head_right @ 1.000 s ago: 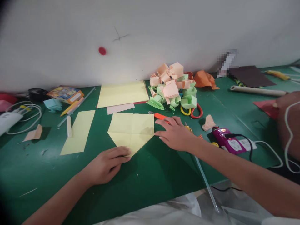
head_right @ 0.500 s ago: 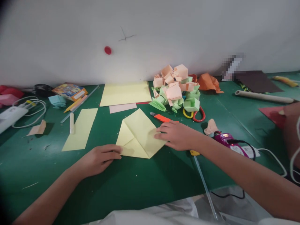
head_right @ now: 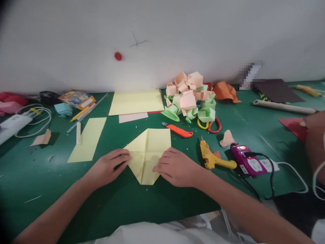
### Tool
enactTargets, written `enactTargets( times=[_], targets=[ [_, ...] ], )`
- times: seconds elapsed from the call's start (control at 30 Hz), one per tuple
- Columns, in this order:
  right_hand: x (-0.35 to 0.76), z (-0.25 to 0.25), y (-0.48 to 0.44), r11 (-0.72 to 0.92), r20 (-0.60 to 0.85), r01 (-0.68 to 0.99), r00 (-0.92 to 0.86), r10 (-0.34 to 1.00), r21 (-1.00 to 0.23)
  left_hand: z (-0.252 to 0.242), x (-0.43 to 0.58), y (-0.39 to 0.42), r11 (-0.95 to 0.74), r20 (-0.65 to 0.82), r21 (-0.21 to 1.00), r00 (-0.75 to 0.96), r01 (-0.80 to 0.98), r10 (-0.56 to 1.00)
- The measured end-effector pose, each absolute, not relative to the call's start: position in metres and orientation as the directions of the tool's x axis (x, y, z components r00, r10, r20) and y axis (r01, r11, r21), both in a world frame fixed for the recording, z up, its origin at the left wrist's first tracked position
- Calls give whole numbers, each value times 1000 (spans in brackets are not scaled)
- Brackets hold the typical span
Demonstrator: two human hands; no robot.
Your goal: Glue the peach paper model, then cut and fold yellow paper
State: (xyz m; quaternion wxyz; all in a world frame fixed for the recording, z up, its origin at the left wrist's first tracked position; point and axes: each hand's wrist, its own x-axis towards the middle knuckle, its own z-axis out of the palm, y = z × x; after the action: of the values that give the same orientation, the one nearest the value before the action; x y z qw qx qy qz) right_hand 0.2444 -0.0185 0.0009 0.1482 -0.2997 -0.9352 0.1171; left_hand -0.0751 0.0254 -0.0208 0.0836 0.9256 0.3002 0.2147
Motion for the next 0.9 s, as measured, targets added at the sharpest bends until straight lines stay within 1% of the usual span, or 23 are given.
enactTargets(
  times=[0.03, 0.1, 0.2, 0.33, 0.6, 0.73, 0.9],
  targets=[
    [239, -3, -19, 769, 210, 531, -756, 620, -357, -22, -72, 24, -800, 342, 279, 723, 532, 600],
    [230, -10, -17, 721, 206, 556, -714, 669, -414, -23, -66, 21, -792, 330, 266, 720, 549, 610],
    [222, -15, -12, 641, 153, 633, -649, 745, -434, -25, -60, 19, -794, 314, 251, 730, 554, 608],
    [214, -16, -8, 546, 105, 718, -561, 821, -432, -23, -56, 18, -782, 304, 245, 720, 573, 624],
    [201, -21, -6, 492, 125, 778, -485, 865, -391, -21, -51, 14, -779, 290, 224, 723, 585, 627],
    [200, -23, -6, 481, 129, 797, -468, 874, -365, -21, -51, 12, -804, 296, 206, 747, 558, 595],
    [200, -25, -7, 493, 143, 799, -475, 869, -345, -15, -54, 11, -858, 205, 189, 835, 478, 510]
  ],
)
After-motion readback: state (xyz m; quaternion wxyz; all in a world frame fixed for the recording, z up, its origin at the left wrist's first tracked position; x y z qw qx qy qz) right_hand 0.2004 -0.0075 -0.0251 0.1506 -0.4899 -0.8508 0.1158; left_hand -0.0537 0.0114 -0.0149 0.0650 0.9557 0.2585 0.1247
